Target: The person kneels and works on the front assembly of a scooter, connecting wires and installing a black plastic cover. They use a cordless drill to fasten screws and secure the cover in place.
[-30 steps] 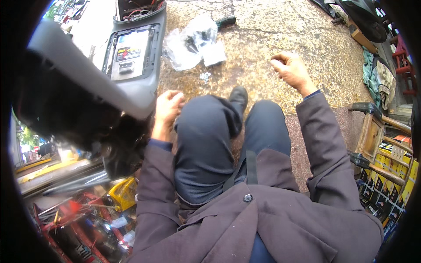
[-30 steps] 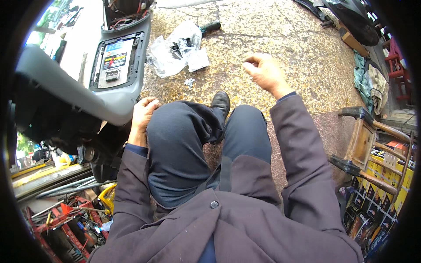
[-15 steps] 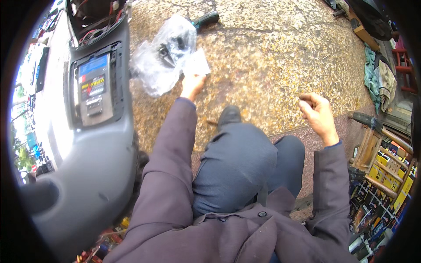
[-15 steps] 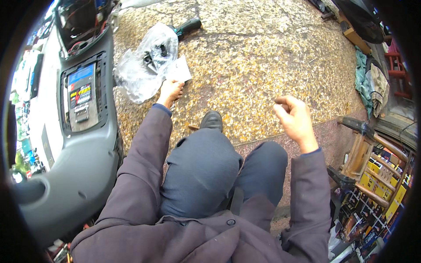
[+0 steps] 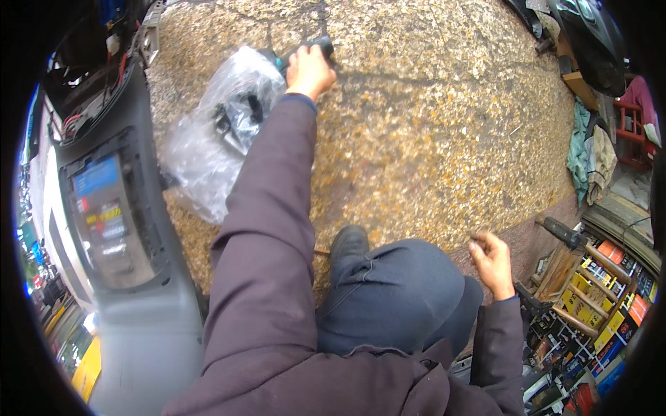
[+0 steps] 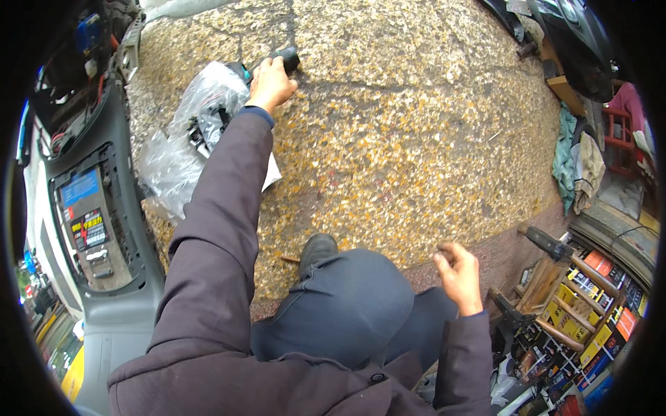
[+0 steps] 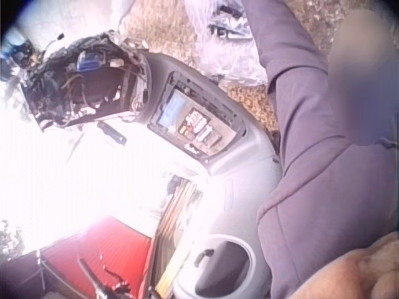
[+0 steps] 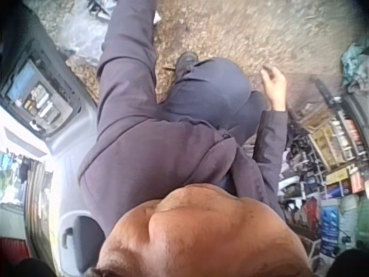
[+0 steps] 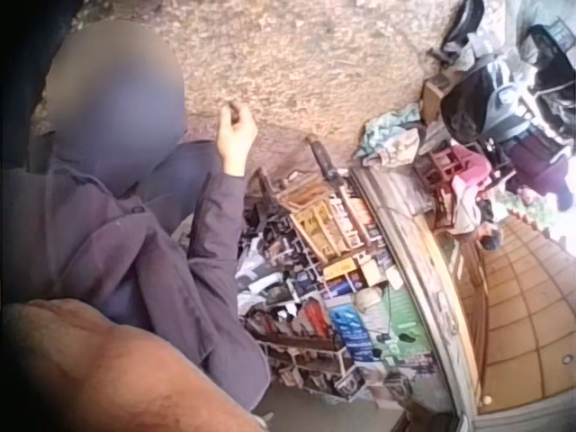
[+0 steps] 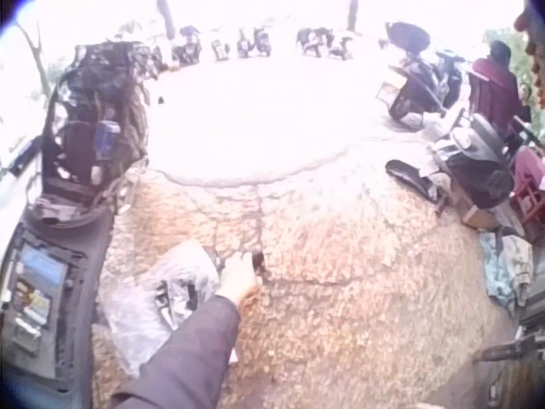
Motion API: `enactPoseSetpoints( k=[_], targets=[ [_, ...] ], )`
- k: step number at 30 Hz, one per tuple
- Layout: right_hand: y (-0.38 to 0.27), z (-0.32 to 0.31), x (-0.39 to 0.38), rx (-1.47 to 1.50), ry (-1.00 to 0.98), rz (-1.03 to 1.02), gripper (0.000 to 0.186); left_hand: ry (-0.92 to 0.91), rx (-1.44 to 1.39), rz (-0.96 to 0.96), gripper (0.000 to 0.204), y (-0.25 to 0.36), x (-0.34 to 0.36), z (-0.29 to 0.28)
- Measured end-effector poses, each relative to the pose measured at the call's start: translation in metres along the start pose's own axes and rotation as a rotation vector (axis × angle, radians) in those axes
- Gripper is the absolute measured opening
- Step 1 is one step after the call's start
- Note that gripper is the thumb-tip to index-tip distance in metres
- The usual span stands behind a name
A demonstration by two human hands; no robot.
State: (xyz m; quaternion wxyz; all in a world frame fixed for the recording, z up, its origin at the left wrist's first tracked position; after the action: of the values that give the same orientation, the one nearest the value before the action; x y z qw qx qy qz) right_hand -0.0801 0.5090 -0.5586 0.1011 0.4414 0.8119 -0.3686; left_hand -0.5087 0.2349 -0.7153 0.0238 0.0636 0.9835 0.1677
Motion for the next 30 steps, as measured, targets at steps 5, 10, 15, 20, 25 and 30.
enactPoseSetpoints(
  k=[5, 10, 15, 20, 25, 30],
  targets=[
    [0.021, -0.007, -0.004, -0.051, 0.018, 0.095, 0.021, 0.103, 0.104, -0.001, 0.066, -0.019, 0.022, 0.021],
    [0.011, -0.004, 0.002, -0.1, 0.003, 0.16, 0.022, 0.034, 0.272, 0.179, 0.051, -0.011, 0.018, 0.029],
    [-0.043, 0.026, 0.033, -0.131, -0.027, -0.12, 0.026, 0.014, 0.059, 0.651, 0.034, 0.037, -0.059, 0.033],
    [-0.088, 0.087, 0.103, -0.043, -0.009, -0.348, 0.043, -0.013, -0.268, 0.882, 0.029, 0.075, -0.157, 0.03],
    [-0.068, 0.164, 0.129, -0.114, -0.086, -0.253, 0.064, 0.473, -0.4, 0.418, 0.035, 0.008, -0.185, -0.004],
    [-0.049, 0.193, 0.122, -0.339, 0.042, -0.361, 0.076, 0.371, 0.122, -0.266, 0.073, -0.117, -0.175, -0.033]
  ],
)
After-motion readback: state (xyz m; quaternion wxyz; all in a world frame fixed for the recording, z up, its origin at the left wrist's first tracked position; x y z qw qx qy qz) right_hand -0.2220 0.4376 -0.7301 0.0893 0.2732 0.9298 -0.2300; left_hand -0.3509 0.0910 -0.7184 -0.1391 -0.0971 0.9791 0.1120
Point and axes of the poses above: each hand's wrist, its own x-axis towards the middle knuckle, its own z-axis out of the palm, y = z × x, the point moved 2 cm from there along x, towards the middle knuckle, and after that the axes turned 15 degrees about y, right-handed, at the moved point
